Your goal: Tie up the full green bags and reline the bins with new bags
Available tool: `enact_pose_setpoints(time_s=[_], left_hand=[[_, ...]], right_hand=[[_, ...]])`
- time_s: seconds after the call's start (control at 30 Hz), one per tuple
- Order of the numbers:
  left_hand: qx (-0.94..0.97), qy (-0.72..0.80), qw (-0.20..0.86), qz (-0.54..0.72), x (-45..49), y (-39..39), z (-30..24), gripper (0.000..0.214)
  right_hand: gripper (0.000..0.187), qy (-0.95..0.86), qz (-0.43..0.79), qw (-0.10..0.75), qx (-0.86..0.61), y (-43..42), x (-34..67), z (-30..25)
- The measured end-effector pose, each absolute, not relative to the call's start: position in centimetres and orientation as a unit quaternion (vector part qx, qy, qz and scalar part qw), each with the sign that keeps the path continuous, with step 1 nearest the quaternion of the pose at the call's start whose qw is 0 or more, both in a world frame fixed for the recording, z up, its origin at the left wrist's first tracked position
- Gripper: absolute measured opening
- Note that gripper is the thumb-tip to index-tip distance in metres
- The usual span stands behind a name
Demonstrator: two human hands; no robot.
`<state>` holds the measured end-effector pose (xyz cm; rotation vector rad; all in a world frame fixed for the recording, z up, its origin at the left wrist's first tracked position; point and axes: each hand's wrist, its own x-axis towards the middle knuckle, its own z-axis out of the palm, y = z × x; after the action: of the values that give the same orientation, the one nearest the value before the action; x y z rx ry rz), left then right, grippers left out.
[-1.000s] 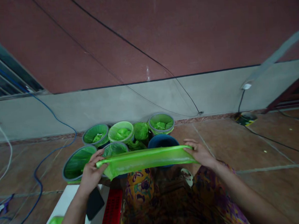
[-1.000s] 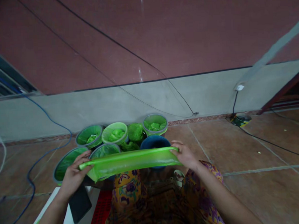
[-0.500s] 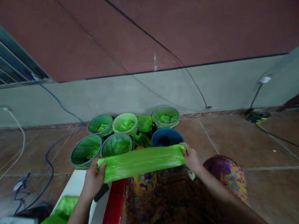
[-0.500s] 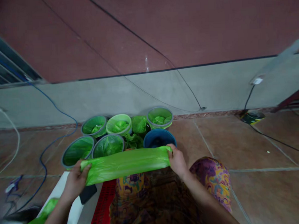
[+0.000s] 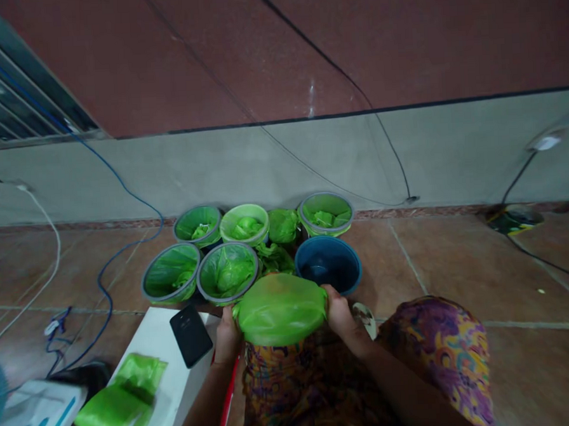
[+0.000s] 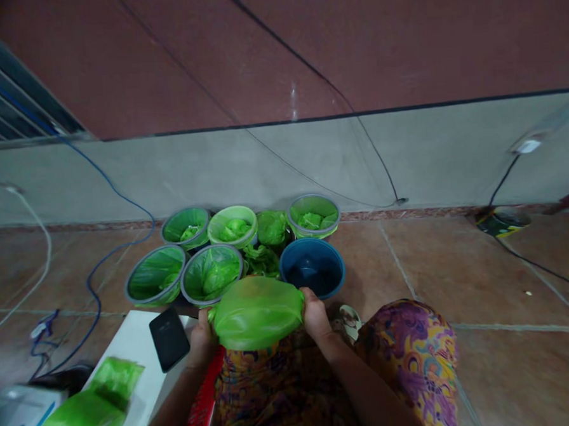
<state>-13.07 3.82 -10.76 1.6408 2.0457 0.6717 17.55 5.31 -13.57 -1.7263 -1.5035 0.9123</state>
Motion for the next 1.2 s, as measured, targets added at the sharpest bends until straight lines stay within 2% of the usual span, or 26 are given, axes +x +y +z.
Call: enact_pose_setpoints(time_s=[0.2, 0.37, 0.53, 0.73, 0.8, 0.9, 1.0, 1.1, 1.2], left_hand=[[0.562, 0.729, 0.273, 0.28, -11.9, 4.0, -12.6, 0.036], [0.53, 0.707, 0.324, 0.337, -10.7, 3.8, -13.5, 0.035], [0.467, 0.72, 0.368, 0.358, -9.5, 3.7, -13.3, 0.034], [0.507, 0.693, 0.366, 0.358, -9.1, 3.6, -11.9, 0.031], [0.523, 0.704, 0.34, 0.339, -9.5, 4.2, -10.7, 0.026], [0.556, 0.744, 0.221, 0.298, -10.5, 6.9, -7.7, 0.018], [0.619, 0.721, 0.097, 0.295, -10.3, 11.1, -3.7, 0.022], [0.7, 0.666, 0.024, 0.258, -7.9, 15.5, -0.5, 0.028], [0.747, 0.641, -0.009, 0.172, -3.6, 19.0, 0.3, 0.033]], right_hand=[[0.026, -0.44, 0.468, 0.392, -0.659, 5.4, 15.5, -14.8], [0.044, -0.291, 0.527, 0.418, -0.68, 5.8, 13.6, -15.9], [0.036, -0.386, 0.492, 0.413, -0.662, 5.7, 13.5, -16.5], [0.03, -0.465, 0.451, 0.364, -0.669, 5.2, 13.7, -16.7], [0.026, -0.473, 0.432, 0.367, -0.674, 5.7, 14.8, -16.6], [0.021, -0.482, 0.387, 0.357, -0.7, 7.8, 18.3, -16.2], [0.028, -0.5, 0.312, 0.28, -0.758, 11.5, 22.8, -15.7], [0.035, -0.527, 0.314, 0.204, -0.763, 15.0, 26.6, -15.0], [0.033, -0.556, 0.314, 0.203, -0.742, 17.3, 29.1, -14.2]])
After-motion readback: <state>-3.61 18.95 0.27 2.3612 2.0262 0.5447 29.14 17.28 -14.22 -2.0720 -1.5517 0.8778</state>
